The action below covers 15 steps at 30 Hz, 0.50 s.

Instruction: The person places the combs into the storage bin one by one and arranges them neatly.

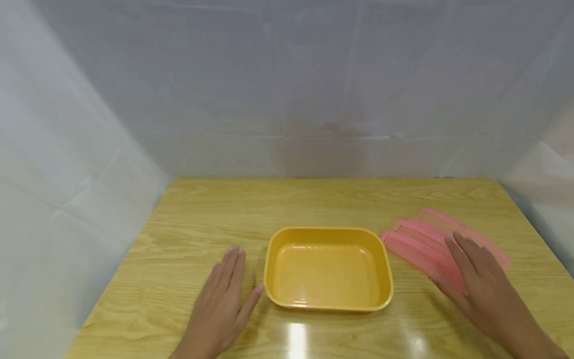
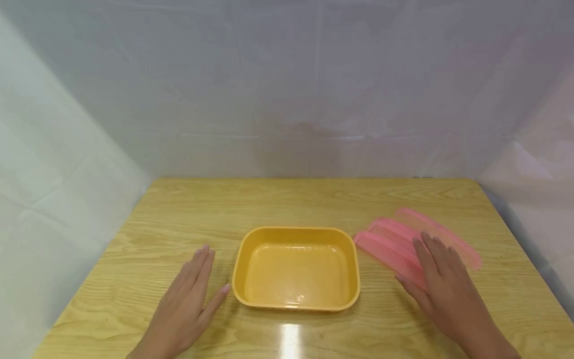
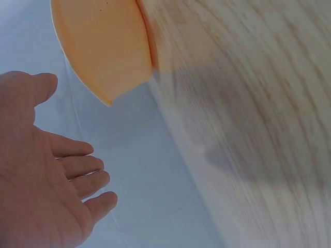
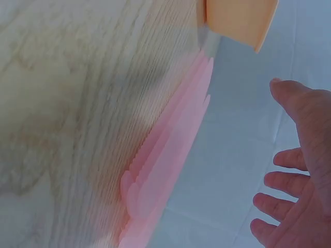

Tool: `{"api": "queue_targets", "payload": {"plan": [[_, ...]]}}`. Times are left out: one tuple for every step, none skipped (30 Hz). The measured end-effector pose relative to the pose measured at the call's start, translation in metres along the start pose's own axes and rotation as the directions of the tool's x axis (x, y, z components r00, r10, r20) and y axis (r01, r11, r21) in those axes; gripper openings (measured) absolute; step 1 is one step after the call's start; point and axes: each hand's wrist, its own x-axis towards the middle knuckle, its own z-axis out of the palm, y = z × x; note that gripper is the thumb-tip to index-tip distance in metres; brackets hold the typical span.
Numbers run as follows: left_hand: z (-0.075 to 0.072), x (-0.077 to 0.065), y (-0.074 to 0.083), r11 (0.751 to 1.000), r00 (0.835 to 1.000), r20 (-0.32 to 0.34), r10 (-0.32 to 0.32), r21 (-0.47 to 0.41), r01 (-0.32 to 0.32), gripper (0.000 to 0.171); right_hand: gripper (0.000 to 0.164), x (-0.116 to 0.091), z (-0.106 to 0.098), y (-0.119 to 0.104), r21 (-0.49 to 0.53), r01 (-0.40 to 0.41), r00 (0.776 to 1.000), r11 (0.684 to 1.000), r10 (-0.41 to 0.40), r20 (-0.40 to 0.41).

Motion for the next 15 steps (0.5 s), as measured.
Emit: {"api": "queue_targets", "payload": {"plan": [[0.000, 0.001, 0.000, 1.000, 1.000, 0.003, -0.001, -0.009, 0.001, 0.078, 0.086, 0.001, 0.000, 0.002, -0.001, 0.002, 1.000, 1.000, -0.002, -0.002], [0.000, 0.002, 0.001, 1.000, 1.000, 0.006, -0.001, -0.016, 0.001, 0.078, 0.085, 0.002, 0.001, 0.003, 0.000, -0.003, 1.000, 1.000, 0.003, 0.005], [0.000, 0.002, 0.001, 1.000, 1.000, 0.009, -0.003, -0.022, 0.003, 0.077, 0.082, 0.002, 0.001, 0.004, 0.003, -0.012, 1.000, 1.000, 0.012, 0.014], [0.000, 0.003, 0.001, 1.000, 1.000, 0.012, -0.005, -0.028, 0.005, 0.077, 0.081, 0.003, 0.001, 0.005, 0.008, -0.022, 0.999, 1.000, 0.022, 0.026], [0.000, 0.003, 0.002, 0.999, 1.000, 0.015, -0.007, -0.034, 0.007, 0.077, 0.079, 0.003, 0.001, 0.007, 0.013, -0.031, 0.999, 0.999, 0.031, 0.035], [0.000, 0.004, 0.002, 0.999, 1.000, 0.016, -0.006, -0.040, 0.006, 0.077, 0.079, 0.004, 0.001, 0.008, 0.014, -0.038, 0.998, 0.999, 0.038, 0.044], [0.001, 0.004, 0.002, 0.999, 1.000, 0.017, -0.005, -0.045, 0.006, 0.076, 0.078, 0.004, 0.001, 0.008, 0.018, -0.044, 0.998, 0.999, 0.043, 0.050], [0.001, 0.004, 0.002, 0.999, 1.000, 0.017, -0.005, -0.048, 0.006, 0.076, 0.078, 0.005, 0.001, 0.010, 0.020, -0.044, 0.998, 0.999, 0.043, 0.052], [0.002, 0.005, 0.002, 0.999, 1.000, 0.017, -0.004, -0.051, 0.005, 0.076, 0.078, 0.006, 0.002, 0.011, 0.023, -0.042, 0.998, 0.999, 0.041, 0.051], [0.002, 0.006, 0.002, 0.999, 1.000, 0.016, -0.002, -0.051, 0.003, 0.075, 0.078, 0.007, 0.003, 0.012, 0.026, -0.037, 0.998, 0.999, 0.035, 0.048], [0.002, 0.006, 0.002, 0.999, 1.000, 0.016, -0.001, -0.052, 0.002, 0.075, 0.078, 0.008, 0.003, 0.014, 0.029, -0.028, 0.999, 0.999, 0.027, 0.041], [0.003, 0.007, 0.002, 0.999, 1.000, 0.015, 0.000, -0.052, 0.001, 0.075, 0.078, 0.009, 0.004, 0.015, 0.030, -0.023, 0.999, 0.999, 0.022, 0.040], [0.003, 0.007, 0.002, 0.999, 1.000, 0.016, -0.001, -0.055, 0.002, 0.075, 0.079, 0.009, 0.005, 0.016, 0.031, -0.014, 0.999, 0.999, 0.013, 0.034], [0.004, 0.008, 0.002, 0.998, 1.000, 0.017, -0.002, -0.056, 0.003, 0.075, 0.079, 0.010, 0.006, 0.018, 0.034, -0.011, 0.999, 0.999, 0.010, 0.032], [0.004, 0.009, 0.002, 0.998, 1.000, 0.016, -0.004, -0.058, 0.004, 0.075, 0.078, 0.010, 0.006, 0.020, 0.035, -0.009, 0.999, 0.999, 0.008, 0.032]]}}
